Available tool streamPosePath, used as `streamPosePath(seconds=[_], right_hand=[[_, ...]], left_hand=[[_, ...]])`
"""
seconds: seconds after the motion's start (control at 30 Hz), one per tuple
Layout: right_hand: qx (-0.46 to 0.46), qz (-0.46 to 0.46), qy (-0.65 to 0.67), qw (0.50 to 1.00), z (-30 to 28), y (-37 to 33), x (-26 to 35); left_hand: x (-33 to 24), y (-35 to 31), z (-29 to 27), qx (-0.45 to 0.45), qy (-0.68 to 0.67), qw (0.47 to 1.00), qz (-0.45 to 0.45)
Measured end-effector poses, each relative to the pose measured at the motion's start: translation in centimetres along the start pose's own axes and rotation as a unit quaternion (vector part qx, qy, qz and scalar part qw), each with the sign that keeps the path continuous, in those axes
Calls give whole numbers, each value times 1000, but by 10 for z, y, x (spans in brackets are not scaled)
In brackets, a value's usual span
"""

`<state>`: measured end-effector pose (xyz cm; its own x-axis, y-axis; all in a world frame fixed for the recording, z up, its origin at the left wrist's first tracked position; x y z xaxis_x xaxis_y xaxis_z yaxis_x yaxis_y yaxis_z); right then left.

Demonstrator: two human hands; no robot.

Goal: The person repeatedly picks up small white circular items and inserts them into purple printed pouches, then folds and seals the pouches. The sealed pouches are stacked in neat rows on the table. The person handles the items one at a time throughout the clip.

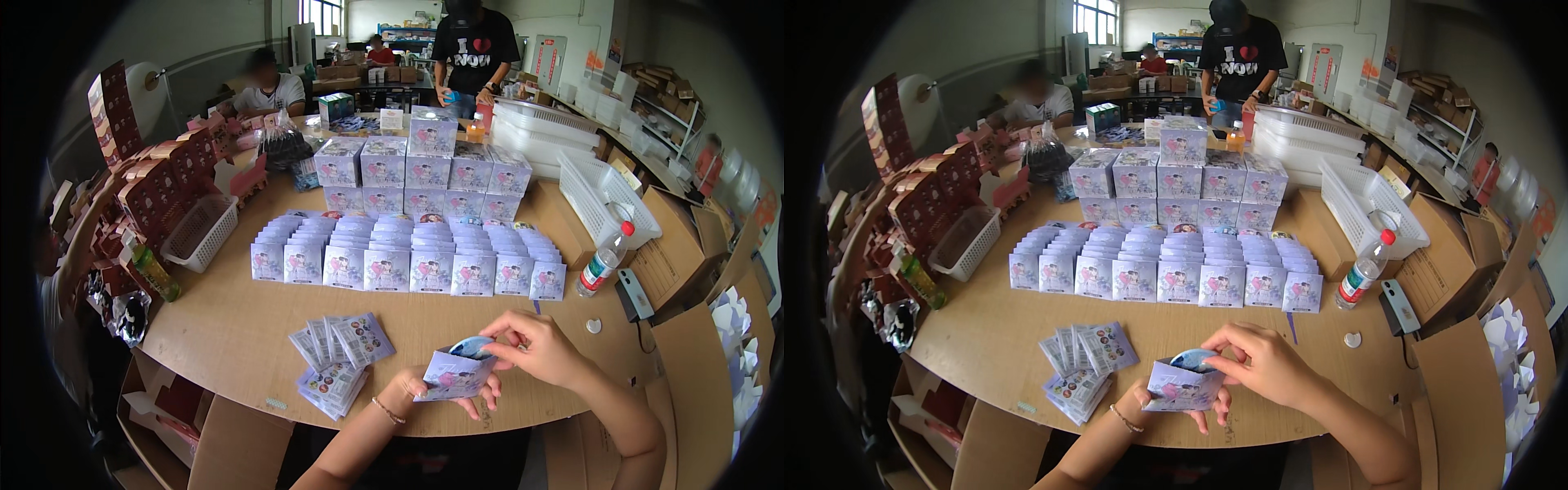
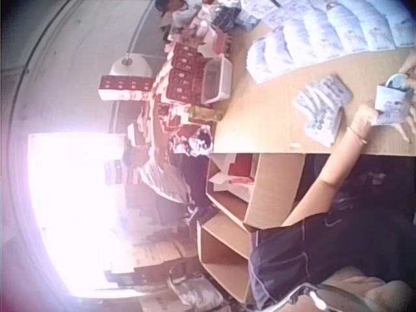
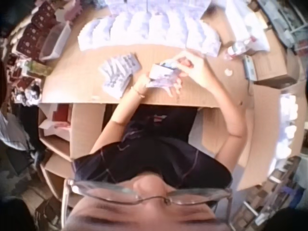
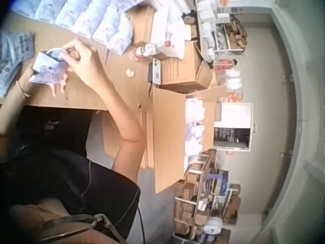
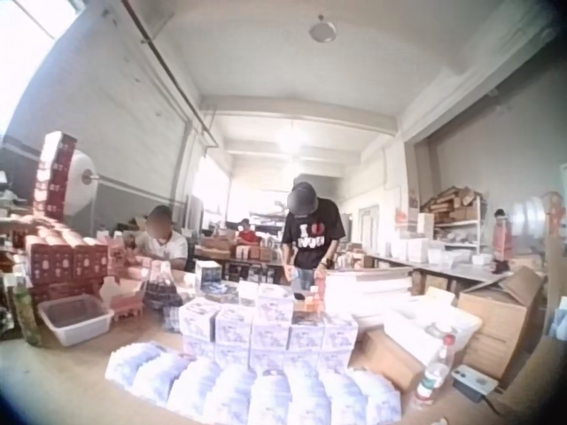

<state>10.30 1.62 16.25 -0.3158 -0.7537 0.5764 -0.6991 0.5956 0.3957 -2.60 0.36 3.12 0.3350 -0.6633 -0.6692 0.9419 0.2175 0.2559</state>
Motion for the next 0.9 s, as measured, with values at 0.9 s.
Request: streamPosePath(seconds=[0.9], right_hand=[[19,48,-297,954,30,43,-178]], left_hand=[[-21,-14,-73,-601,203,742,218]])
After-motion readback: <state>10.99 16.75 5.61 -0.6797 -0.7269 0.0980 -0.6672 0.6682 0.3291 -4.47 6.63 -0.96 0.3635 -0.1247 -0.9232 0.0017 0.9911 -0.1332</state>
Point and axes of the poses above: each hand's wrist, its own y-axis towards the middle knuckle, its own z-axis out of the palm, x = y × z, the point moved 4 cm from there along y, towards the middle knuckle, and after that the axes turned 13 degrees about -z, right-handed, at the moved point
